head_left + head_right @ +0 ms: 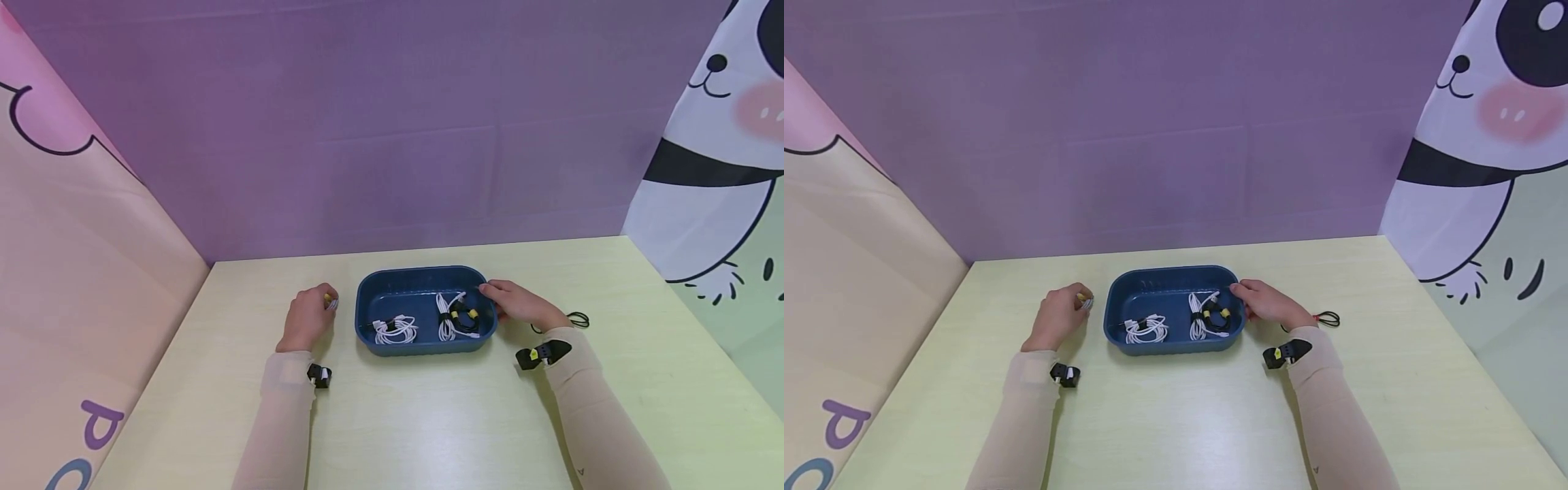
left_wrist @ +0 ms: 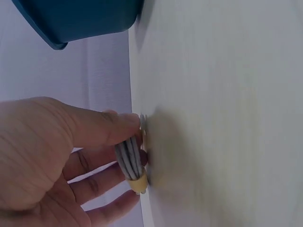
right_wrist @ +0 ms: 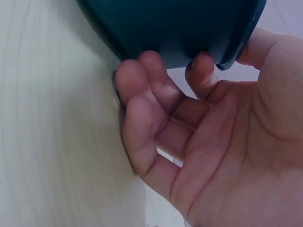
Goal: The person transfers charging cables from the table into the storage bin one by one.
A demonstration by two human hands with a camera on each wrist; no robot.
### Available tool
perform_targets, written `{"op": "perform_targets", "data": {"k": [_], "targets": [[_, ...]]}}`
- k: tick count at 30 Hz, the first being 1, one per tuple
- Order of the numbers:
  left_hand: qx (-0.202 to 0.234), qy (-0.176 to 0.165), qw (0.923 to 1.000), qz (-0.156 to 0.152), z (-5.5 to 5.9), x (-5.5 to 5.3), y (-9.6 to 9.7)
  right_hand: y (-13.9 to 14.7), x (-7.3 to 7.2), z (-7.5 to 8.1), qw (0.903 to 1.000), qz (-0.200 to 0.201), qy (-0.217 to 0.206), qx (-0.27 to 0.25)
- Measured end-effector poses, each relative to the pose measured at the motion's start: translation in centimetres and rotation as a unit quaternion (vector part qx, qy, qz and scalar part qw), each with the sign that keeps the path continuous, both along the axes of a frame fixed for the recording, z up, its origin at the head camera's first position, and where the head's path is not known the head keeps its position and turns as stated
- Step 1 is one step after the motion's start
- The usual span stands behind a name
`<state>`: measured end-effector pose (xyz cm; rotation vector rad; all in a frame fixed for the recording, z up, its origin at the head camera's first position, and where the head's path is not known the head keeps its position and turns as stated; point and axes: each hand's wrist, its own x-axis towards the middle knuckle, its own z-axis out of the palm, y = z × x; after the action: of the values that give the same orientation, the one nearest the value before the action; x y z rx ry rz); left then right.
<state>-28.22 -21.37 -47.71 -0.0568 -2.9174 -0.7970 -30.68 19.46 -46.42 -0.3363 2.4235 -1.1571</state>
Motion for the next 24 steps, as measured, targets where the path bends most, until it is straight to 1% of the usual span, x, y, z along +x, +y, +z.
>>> {"op": "perform_targets", "data": {"k": [5, 10, 18, 24], "targets": [[0.007, -0.007, 0.9999, -0.01, 0.0, 0.0, 0.0, 0.0, 0.0, 0.0, 1.0, 0.0, -0.003, -0.002], [0.013, -0.003, 0.9998, -0.015, 0.1, 0.0, -0.1, 0.0, 0.0, 0.0, 1.0, -0.002, -0.001, 0.005], [0.019, 0.017, 0.9995, -0.017, 0.4, -0.1, 0.1, 0.0, 0.0, 0.1, 1.0, -0.003, 0.0, 0.009], [0.015, 0.038, 0.999, -0.016, 1.2, 0.1, 0.4, 0.0, 0.0, 0.0, 1.0, -0.003, -0.001, 0.005]]}}
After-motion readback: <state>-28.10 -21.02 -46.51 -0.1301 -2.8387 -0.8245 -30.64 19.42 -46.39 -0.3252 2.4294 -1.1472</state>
